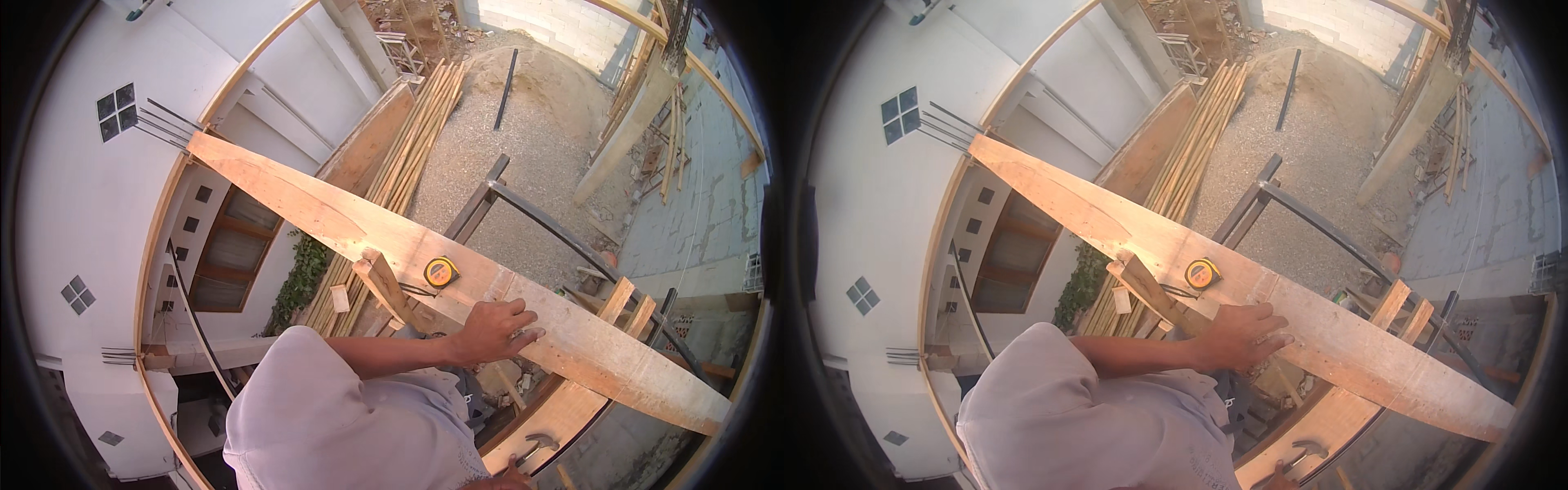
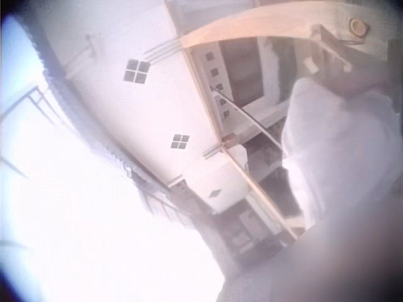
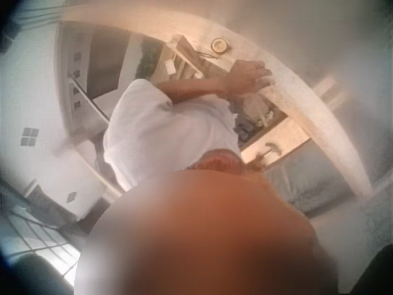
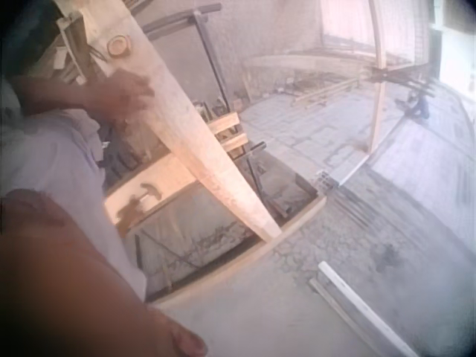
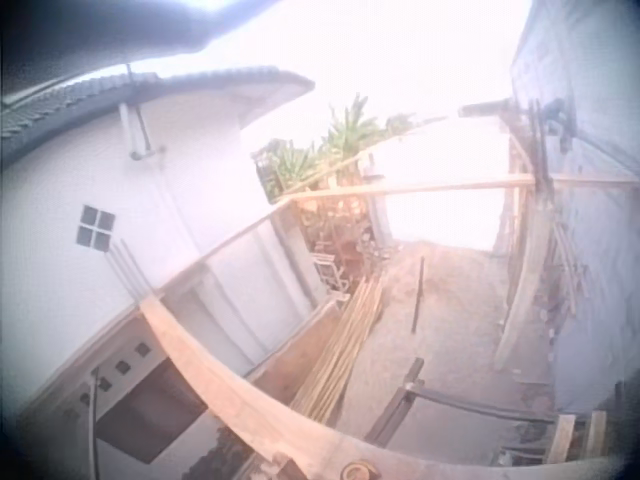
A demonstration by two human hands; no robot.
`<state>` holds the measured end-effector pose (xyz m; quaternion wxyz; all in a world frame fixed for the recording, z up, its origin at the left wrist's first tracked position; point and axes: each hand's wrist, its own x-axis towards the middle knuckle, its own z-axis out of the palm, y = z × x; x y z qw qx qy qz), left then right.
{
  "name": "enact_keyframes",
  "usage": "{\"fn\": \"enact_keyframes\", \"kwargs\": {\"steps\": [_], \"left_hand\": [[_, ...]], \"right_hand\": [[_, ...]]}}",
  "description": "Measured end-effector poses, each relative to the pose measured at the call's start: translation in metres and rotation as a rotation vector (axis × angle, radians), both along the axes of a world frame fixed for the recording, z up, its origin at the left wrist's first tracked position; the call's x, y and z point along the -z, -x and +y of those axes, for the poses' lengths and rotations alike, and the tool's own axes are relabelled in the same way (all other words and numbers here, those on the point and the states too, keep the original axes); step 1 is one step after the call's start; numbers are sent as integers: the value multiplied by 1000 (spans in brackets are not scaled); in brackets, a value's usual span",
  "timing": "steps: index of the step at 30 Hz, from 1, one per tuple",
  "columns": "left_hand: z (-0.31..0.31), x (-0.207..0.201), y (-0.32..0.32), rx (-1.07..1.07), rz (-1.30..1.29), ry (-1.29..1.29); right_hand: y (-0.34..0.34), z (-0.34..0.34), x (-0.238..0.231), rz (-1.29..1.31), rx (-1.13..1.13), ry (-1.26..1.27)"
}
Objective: The person measures a curved wooden plank with a tape measure, then uses a hammer to drive nails into the plank to secure it to a metal frame. The person repeats the measuring and nailing process to assemble the formwork.
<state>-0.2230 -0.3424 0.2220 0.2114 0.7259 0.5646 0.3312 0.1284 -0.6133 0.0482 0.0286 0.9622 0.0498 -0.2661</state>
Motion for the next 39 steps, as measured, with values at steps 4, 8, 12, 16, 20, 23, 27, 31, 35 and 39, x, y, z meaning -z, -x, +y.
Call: {"fn": "enact_keyframes", "kwargs": {"steps": [4, 8, 12, 16, 20, 23, 27, 31, 35, 39], "left_hand": [[0, 15, -4, 30, 114, 90], [4, 21, -3, 88, 108, 168], [7, 23, -3, 128, 99, 224], [9, 24, -2, 136, 69, 221], [11, 23, -1, 177, 92, 253], [12, 23, 0, 198, 99, 248], [13, 23, 0, 226, 148, 258], [11, 22, -1, 260, 167, 207], [10, 20, -4, 315, 266, 157], [8, 19, -4, 386, 366, 94]], "right_hand": [[10, 34, 3, -15, -73, -16], [17, 48, 12, -30, -70, -22], [18, 50, 17, -38, -67, -25], [15, 47, 20, -52, -55, -34], [14, 36, 22, -59, -43, -33], [14, 26, 24, -66, -26, -39], [15, 12, 27, -81, -3, -46], [16, -4, 31, -93, 24, -47], [8, -20, 38, -121, 40, -58], [-11, -30, 42, -157, 41, -74]]}}
